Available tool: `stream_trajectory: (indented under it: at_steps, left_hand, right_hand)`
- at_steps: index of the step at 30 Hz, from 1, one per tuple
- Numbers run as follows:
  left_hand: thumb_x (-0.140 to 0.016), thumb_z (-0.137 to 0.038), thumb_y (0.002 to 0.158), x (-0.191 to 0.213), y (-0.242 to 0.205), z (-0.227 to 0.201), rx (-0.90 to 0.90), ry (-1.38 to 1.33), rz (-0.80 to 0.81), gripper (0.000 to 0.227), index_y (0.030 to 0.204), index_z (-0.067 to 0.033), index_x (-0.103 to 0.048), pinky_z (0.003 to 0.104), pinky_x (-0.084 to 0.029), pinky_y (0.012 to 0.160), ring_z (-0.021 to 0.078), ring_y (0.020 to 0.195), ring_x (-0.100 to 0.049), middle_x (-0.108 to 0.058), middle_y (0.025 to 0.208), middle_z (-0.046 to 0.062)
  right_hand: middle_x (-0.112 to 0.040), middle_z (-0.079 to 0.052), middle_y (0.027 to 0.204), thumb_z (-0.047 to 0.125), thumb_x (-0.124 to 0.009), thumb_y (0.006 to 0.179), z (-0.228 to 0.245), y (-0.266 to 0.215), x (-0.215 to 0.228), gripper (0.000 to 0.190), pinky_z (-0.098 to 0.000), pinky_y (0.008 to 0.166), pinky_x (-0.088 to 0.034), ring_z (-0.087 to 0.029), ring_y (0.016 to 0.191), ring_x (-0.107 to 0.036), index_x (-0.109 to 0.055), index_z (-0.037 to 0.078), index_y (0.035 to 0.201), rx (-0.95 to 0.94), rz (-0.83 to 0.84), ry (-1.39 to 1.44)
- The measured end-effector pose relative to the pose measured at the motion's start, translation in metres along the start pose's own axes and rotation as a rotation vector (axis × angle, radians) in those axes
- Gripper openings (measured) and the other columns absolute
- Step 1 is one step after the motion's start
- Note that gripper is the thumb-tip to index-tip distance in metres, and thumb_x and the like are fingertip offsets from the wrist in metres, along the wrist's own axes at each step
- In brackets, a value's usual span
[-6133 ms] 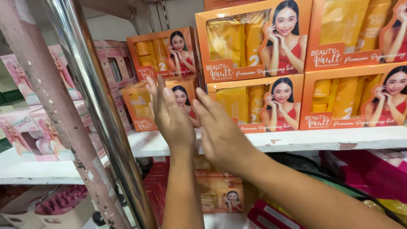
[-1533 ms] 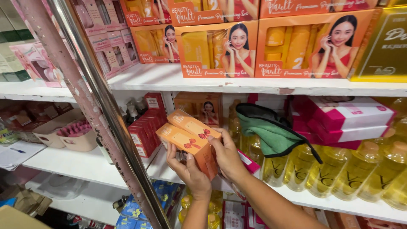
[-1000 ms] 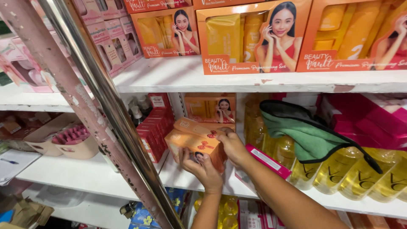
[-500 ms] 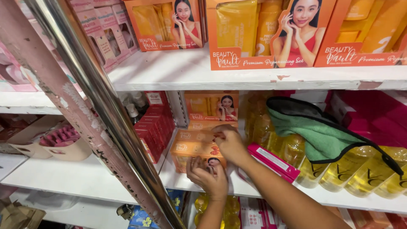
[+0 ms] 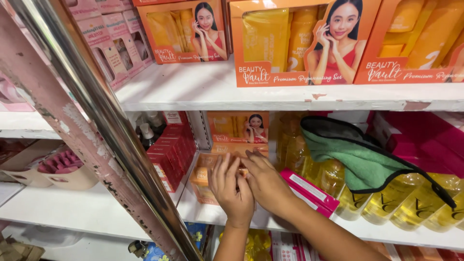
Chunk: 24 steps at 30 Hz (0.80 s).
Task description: Cleaning and organizing skincare product boxes on a retail shelf.
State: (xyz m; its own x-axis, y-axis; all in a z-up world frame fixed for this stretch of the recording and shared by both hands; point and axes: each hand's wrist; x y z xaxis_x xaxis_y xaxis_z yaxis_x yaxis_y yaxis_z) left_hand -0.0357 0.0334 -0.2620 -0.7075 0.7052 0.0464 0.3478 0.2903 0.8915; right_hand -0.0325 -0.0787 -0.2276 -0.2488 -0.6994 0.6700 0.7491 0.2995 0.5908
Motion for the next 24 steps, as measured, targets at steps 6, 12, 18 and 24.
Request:
stream_trajectory:
  at_steps: [6, 12, 18, 24]
  left_hand:
    - [-0.056, -0.003, 0.1, 0.046, 0.101, -0.082, -0.118, -0.248, -0.134, 0.035, 0.133, 0.0009, -0.065, 0.044, -0.045, 0.12, 0.0346, 0.141, -0.055, -0.059, 0.148, 0.019]
    - [-0.057, -0.006, 0.105, 0.047, 0.205, -0.096, -0.144, -0.43, -0.091, 0.036, 0.139, 0.0008, -0.066, 0.041, -0.043, 0.124, 0.0303, 0.142, -0.056, -0.057, 0.157, 0.019]
    - [-0.055, -0.014, 0.105, -0.005, 0.294, -0.064, 0.126, -1.195, 0.024, 0.045, 0.144, 0.0064, -0.06, 0.035, -0.044, 0.106, 0.0228, 0.121, -0.057, -0.063, 0.147, 0.019]
    - [-0.051, -0.025, 0.108, -0.061, 0.36, -0.02, 0.289, -1.732, 0.274, 0.052, 0.146, 0.0079, -0.058, 0.036, -0.043, 0.107, 0.0228, 0.118, -0.056, -0.061, 0.139, 0.016]
  right_hand:
    - [-0.068, -0.02, 0.131, 0.008, -0.059, 0.096, 0.081, 0.01, 0.072, 0.031, -0.0385, 0.103, -0.052, -0.037, 0.121, -0.067, -0.065, -0.002, 0.125, 0.168, -0.183, 0.143]
    - [-0.062, -0.02, 0.145, 0.01, -0.051, 0.108, 0.134, 0.073, 0.11, 0.036, -0.0363, 0.118, -0.045, -0.031, 0.139, -0.061, -0.057, -0.002, 0.141, 0.351, -0.397, 0.165]
    - [-0.044, -0.022, 0.163, 0.021, -0.039, 0.116, 0.144, 0.173, 0.105, 0.046, -0.0351, 0.129, -0.029, -0.028, 0.157, -0.039, -0.043, -0.005, 0.153, 0.431, -0.348, 0.57]
    - [-0.061, -0.018, 0.15, 0.017, -0.049, 0.105, 0.15, 0.244, 0.108, 0.045, -0.0316, 0.12, -0.044, -0.026, 0.141, -0.06, -0.051, 0.0, 0.147, 0.298, -0.462, 0.462]
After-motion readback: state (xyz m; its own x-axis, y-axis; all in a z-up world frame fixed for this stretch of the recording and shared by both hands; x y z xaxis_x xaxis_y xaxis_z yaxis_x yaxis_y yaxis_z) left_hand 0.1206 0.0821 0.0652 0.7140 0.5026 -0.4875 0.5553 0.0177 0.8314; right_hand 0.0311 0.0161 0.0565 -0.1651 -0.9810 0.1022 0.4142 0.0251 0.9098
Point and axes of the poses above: each hand's wrist, its own y-axis towards the middle knuckle, its own x-axis out of the back of the hand, z = x × y
